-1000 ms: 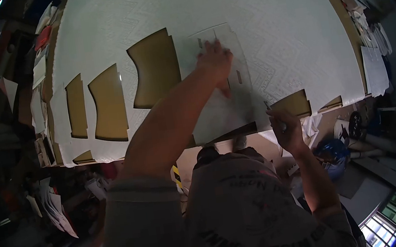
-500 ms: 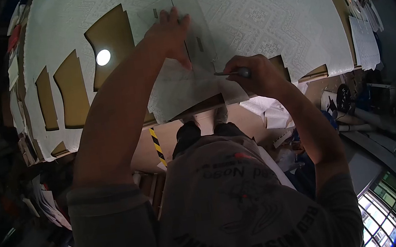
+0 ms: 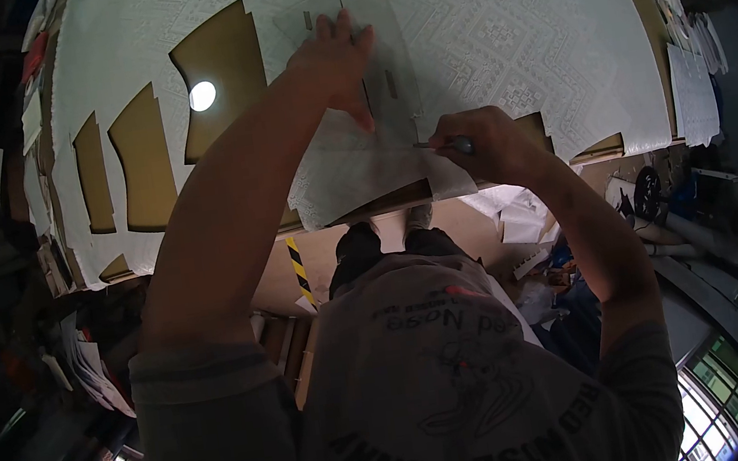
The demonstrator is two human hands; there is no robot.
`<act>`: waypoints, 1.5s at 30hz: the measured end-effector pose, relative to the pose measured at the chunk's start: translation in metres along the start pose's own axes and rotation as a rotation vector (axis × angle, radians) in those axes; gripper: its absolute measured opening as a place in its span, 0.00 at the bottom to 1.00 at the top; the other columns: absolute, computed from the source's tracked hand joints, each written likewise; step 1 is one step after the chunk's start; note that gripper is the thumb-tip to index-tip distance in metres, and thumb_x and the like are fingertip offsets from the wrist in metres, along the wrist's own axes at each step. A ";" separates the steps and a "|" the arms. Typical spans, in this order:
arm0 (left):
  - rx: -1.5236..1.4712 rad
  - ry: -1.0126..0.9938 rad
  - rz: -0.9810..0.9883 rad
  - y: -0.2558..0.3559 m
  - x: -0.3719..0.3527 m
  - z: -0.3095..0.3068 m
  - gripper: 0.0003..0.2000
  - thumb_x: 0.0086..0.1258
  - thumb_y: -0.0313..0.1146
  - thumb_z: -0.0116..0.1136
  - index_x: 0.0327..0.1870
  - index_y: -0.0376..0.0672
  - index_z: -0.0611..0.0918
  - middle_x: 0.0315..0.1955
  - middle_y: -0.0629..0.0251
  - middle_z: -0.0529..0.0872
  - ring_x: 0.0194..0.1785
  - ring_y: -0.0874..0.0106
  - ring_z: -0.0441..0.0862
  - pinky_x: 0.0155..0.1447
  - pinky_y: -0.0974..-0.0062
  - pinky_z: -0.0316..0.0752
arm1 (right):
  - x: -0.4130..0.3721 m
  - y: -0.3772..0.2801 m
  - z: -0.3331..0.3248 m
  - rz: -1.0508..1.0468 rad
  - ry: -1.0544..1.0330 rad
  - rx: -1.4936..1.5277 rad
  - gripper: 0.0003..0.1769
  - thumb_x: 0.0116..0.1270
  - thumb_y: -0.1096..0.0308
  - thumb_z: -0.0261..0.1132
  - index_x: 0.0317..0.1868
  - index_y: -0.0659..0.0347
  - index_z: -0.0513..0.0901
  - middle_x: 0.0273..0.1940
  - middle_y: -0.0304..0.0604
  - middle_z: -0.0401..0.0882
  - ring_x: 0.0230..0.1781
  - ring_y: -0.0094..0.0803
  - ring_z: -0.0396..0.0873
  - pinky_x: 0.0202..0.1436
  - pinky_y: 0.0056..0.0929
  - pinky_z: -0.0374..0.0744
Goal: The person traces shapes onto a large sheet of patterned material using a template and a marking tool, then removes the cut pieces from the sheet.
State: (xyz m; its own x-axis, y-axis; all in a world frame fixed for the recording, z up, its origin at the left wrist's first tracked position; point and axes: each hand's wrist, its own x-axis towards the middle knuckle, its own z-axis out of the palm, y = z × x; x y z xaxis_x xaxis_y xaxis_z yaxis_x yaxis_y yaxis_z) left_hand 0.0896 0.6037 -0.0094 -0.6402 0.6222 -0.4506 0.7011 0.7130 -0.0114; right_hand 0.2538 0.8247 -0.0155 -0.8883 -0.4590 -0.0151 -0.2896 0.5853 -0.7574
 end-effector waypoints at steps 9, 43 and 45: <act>-0.023 -0.063 0.039 0.005 -0.001 -0.011 0.76 0.34 0.61 0.90 0.85 0.37 0.53 0.83 0.30 0.46 0.85 0.32 0.48 0.81 0.45 0.66 | 0.099 -0.061 0.138 -0.068 0.318 -0.059 0.07 0.68 0.68 0.68 0.44 0.60 0.84 0.36 0.50 0.88 0.37 0.52 0.88 0.41 0.50 0.84; 0.032 -0.020 0.088 -0.002 0.009 -0.002 0.80 0.32 0.72 0.86 0.84 0.32 0.51 0.81 0.23 0.49 0.81 0.21 0.52 0.75 0.35 0.71 | 0.003 -0.092 0.122 0.754 1.090 -0.021 0.08 0.68 0.71 0.75 0.44 0.64 0.86 0.33 0.52 0.89 0.33 0.44 0.91 0.39 0.38 0.85; 0.040 -0.021 0.086 -0.002 0.010 -0.002 0.81 0.31 0.72 0.86 0.84 0.32 0.51 0.81 0.23 0.48 0.81 0.21 0.52 0.75 0.35 0.71 | 0.005 -0.094 0.118 0.760 1.078 -0.019 0.09 0.67 0.71 0.75 0.43 0.64 0.86 0.33 0.52 0.90 0.34 0.45 0.91 0.39 0.38 0.86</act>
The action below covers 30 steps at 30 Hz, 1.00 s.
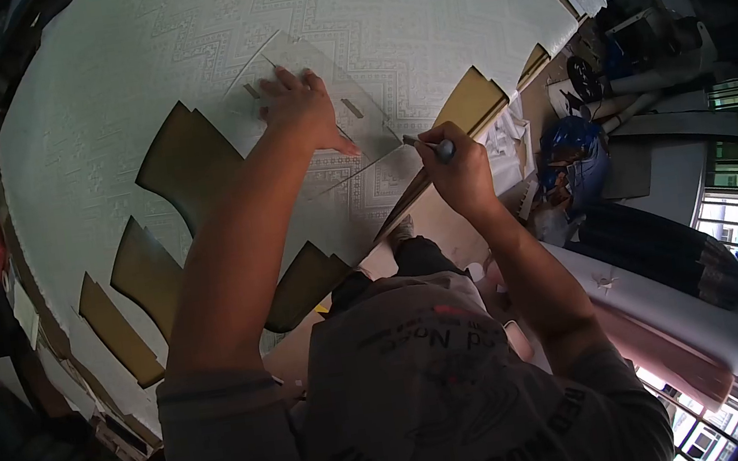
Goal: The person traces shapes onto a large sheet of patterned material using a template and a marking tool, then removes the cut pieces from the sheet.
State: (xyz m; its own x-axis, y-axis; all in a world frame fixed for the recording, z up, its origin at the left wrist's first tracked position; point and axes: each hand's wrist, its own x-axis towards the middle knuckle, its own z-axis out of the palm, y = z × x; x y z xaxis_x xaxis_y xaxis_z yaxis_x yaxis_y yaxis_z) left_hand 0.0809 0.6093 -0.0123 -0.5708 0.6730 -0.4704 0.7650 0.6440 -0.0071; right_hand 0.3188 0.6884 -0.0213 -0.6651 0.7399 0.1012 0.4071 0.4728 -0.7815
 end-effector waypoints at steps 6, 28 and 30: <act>-0.004 -0.055 -0.016 0.003 0.001 -0.004 0.81 0.33 0.71 0.86 0.85 0.31 0.49 0.82 0.23 0.46 0.81 0.21 0.50 0.74 0.32 0.70 | 0.007 0.000 -0.002 -0.014 -0.047 0.001 0.09 0.67 0.71 0.76 0.42 0.65 0.86 0.33 0.52 0.90 0.35 0.45 0.92 0.40 0.38 0.86; -0.156 -0.082 -0.102 0.009 0.001 -0.003 0.79 0.30 0.58 0.93 0.87 0.41 0.51 0.86 0.34 0.39 0.86 0.30 0.41 0.77 0.29 0.62 | 0.043 0.069 0.013 -0.075 -0.237 0.311 0.10 0.70 0.83 0.71 0.49 0.68 0.84 0.47 0.46 0.87 0.53 0.34 0.86 0.61 0.32 0.82; -0.145 -0.074 -0.085 0.005 0.002 0.000 0.79 0.30 0.61 0.92 0.86 0.39 0.51 0.84 0.31 0.40 0.85 0.28 0.43 0.77 0.30 0.64 | 0.057 0.073 0.010 -0.099 -0.297 0.324 0.10 0.70 0.83 0.72 0.49 0.68 0.83 0.47 0.47 0.87 0.57 0.36 0.86 0.63 0.33 0.82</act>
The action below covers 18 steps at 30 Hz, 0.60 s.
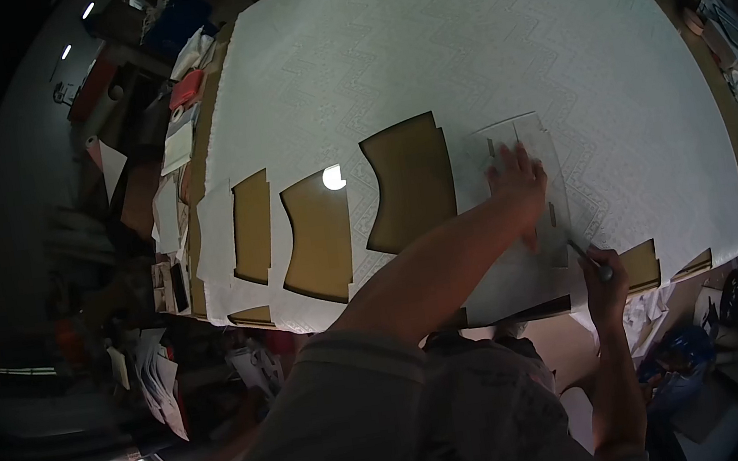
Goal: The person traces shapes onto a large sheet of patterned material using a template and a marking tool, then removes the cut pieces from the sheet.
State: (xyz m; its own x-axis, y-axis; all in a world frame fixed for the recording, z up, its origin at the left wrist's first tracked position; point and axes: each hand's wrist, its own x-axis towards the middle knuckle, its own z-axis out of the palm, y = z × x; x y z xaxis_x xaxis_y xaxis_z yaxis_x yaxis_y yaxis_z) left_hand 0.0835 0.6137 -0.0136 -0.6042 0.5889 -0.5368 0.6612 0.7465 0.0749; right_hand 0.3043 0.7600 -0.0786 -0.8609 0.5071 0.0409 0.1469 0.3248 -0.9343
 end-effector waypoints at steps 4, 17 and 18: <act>0.046 0.032 0.038 0.000 -0.008 -0.004 0.77 0.33 0.62 0.90 0.84 0.34 0.52 0.83 0.28 0.44 0.84 0.28 0.46 0.77 0.34 0.67 | 0.024 0.009 -0.025 -0.068 -0.177 0.074 0.11 0.69 0.85 0.72 0.48 0.67 0.82 0.49 0.47 0.88 0.68 0.41 0.84 0.65 0.32 0.82; 0.088 0.042 0.021 0.001 -0.007 -0.002 0.75 0.35 0.59 0.90 0.85 0.39 0.53 0.84 0.33 0.45 0.85 0.30 0.48 0.80 0.37 0.65 | 0.113 -0.037 -0.058 -0.128 -0.838 -0.069 0.09 0.67 0.82 0.74 0.45 0.64 0.86 0.44 0.40 0.90 0.47 0.27 0.87 0.52 0.29 0.83; 0.086 0.040 0.016 0.001 -0.007 -0.002 0.75 0.35 0.59 0.90 0.85 0.39 0.53 0.84 0.33 0.45 0.85 0.30 0.48 0.80 0.37 0.65 | 0.116 -0.036 -0.058 -0.128 -0.843 -0.067 0.09 0.67 0.82 0.74 0.45 0.64 0.86 0.44 0.40 0.90 0.47 0.27 0.87 0.52 0.29 0.83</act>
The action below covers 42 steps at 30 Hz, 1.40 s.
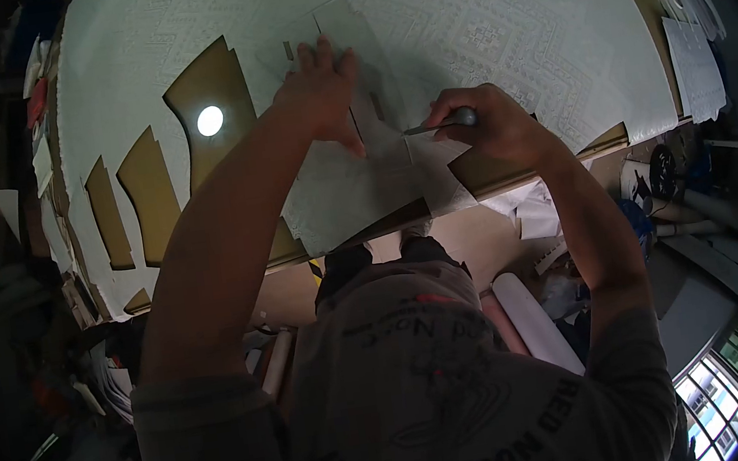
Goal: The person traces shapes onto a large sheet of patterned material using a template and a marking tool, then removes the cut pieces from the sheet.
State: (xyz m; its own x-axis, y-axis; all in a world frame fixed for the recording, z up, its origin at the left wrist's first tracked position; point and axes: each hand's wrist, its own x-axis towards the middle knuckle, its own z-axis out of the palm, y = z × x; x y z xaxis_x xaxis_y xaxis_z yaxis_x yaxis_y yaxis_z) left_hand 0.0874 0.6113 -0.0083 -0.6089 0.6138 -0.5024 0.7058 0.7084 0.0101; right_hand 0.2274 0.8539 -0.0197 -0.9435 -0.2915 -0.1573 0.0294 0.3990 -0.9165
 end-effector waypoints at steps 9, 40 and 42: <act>0.005 -0.001 -0.006 0.001 -0.001 -0.002 0.74 0.35 0.58 0.91 0.85 0.39 0.53 0.84 0.33 0.46 0.85 0.31 0.48 0.80 0.38 0.65 | 0.012 0.001 -0.014 -0.127 -0.116 -0.107 0.09 0.66 0.81 0.75 0.44 0.63 0.86 0.40 0.41 0.91 0.43 0.32 0.90 0.49 0.31 0.84; 0.032 -0.020 0.033 0.000 -0.002 -0.011 0.75 0.35 0.63 0.89 0.84 0.36 0.55 0.84 0.31 0.45 0.83 0.26 0.49 0.77 0.42 0.71 | -0.022 -0.033 0.110 0.299 0.828 -0.120 0.09 0.71 0.69 0.73 0.46 0.64 0.86 0.33 0.45 0.88 0.32 0.27 0.84 0.39 0.30 0.82; 0.037 -0.019 0.043 0.000 -0.002 -0.012 0.75 0.35 0.64 0.88 0.84 0.35 0.54 0.84 0.31 0.45 0.83 0.26 0.50 0.77 0.41 0.72 | -0.017 -0.040 0.112 0.370 0.842 -0.163 0.09 0.71 0.69 0.73 0.46 0.64 0.87 0.33 0.46 0.88 0.32 0.27 0.85 0.39 0.31 0.82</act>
State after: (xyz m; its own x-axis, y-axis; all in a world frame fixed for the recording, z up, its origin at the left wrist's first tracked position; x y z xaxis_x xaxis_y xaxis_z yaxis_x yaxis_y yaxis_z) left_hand 0.0840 0.6144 0.0034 -0.5708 0.6369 -0.5183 0.7445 0.6677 0.0006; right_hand 0.2793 0.7451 -0.0212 -0.8137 0.5790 -0.0518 0.3893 0.4764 -0.7884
